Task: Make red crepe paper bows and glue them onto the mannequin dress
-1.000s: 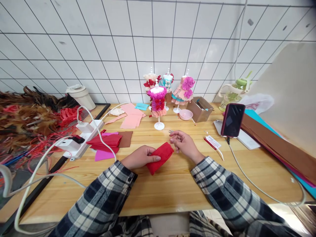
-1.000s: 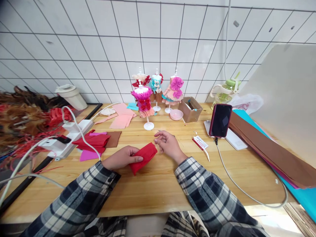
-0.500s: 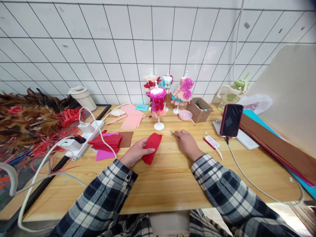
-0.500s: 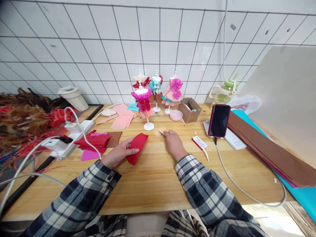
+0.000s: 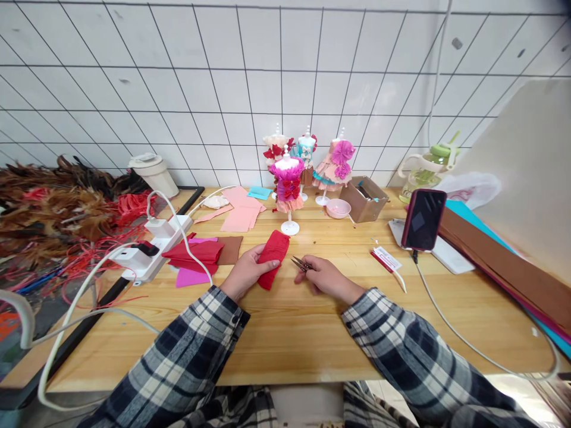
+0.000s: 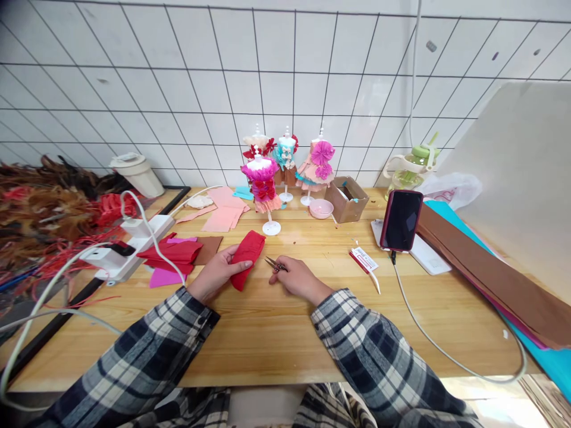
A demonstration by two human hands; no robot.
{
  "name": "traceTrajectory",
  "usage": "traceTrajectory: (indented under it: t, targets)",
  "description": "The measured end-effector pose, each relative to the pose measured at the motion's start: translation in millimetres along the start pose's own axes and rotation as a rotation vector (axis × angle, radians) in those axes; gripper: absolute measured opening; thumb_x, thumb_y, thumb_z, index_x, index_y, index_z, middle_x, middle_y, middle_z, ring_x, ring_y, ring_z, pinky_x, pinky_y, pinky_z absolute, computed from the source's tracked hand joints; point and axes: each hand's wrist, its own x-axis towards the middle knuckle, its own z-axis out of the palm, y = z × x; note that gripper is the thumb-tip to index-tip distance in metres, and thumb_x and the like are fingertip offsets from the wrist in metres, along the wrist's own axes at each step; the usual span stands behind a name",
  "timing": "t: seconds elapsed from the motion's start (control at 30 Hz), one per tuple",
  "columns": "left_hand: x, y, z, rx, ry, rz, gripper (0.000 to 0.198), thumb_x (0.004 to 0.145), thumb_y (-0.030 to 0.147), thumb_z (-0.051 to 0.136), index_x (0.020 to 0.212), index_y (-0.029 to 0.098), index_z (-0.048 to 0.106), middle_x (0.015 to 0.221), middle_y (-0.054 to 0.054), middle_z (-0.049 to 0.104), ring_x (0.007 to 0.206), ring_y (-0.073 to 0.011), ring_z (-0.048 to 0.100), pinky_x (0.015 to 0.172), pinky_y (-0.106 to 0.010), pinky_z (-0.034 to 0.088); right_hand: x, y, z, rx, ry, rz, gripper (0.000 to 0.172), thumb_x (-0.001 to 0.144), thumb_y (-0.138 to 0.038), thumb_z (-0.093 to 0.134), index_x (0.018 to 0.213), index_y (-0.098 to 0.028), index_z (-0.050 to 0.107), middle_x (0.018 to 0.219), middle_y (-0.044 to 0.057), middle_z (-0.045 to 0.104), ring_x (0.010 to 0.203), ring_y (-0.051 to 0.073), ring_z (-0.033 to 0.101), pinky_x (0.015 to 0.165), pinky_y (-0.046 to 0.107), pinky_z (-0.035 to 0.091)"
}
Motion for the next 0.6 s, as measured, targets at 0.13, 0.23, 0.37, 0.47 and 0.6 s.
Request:
traceTrajectory:
  t: [0.13,0.23,0.37,0.47,0.6]
  targets:
    - [0.2,-4.3,0.9,0.029,-0.043,0.016,0.053,0.066,0.032,0.076,0.113,0.013,0.058,0.107,-0.008,0.068,0.092,-0.0209,0.063,0.084,-0.033,0.047,-0.8,-1.4,3.3,-0.132,0.022,-0.111,0.025,0.087,-0.031,0.039,0.083,-0.019,0.061,0.052,-0.004,0.053,0.052,0.011,0.048,0.053,0.022,0.035]
    - [0.5,-6.9,1.8,0.049,-0.057,0.016,0.052,0.067,0.033,0.075,0.113,0.013,0.058,0.108,-0.009,0.068,0.093,-0.0217,0.063,0.085,-0.034,0.047,-1.0,1.0,4.1,-0.178,0.046,-0.116,0.048,0.095,-0.042,0.022,0.079,-0.018,0.060,0.051,-0.003,0.048,0.052,0.011,0.047,0.057,0.024,0.036]
    - [0.8,-7.4,4.6,0.074,-0.050,0.049,0.055,0.066,0.032,0.075,0.115,0.014,0.058,0.114,-0.009,0.066,0.099,-0.0233,0.061,0.090,-0.036,0.045,-0.8,3.7,5.1,-0.235,0.017,-0.142,0.045,0.096,-0.043,0.022,0.080,-0.019,0.056,0.056,-0.003,0.048,0.055,0.011,0.046,0.060,0.024,0.036]
    - [1.4,-7.8,6.8,0.083,-0.044,0.076,0.058,0.065,0.031,0.076,0.118,0.014,0.056,0.117,-0.009,0.065,0.103,-0.0241,0.060,0.093,-0.037,0.044,-1.3,2.4,5.6,-0.250,-0.002,-0.178,0.044,0.097,-0.042,0.021,0.079,-0.019,0.054,0.060,-0.003,0.048,0.059,0.012,0.047,0.062,0.025,0.036]
    - [1.8,-9.0,8.9,0.110,-0.073,0.080,0.058,0.065,0.030,0.075,0.118,0.013,0.056,0.117,-0.010,0.065,0.104,-0.0249,0.060,0.094,-0.039,0.044,-2.7,-0.8,6.3,-0.284,-0.005,-0.195,0.040,0.096,-0.042,0.025,0.076,-0.020,0.051,0.063,-0.002,0.049,0.062,0.013,0.046,0.064,0.025,0.036]
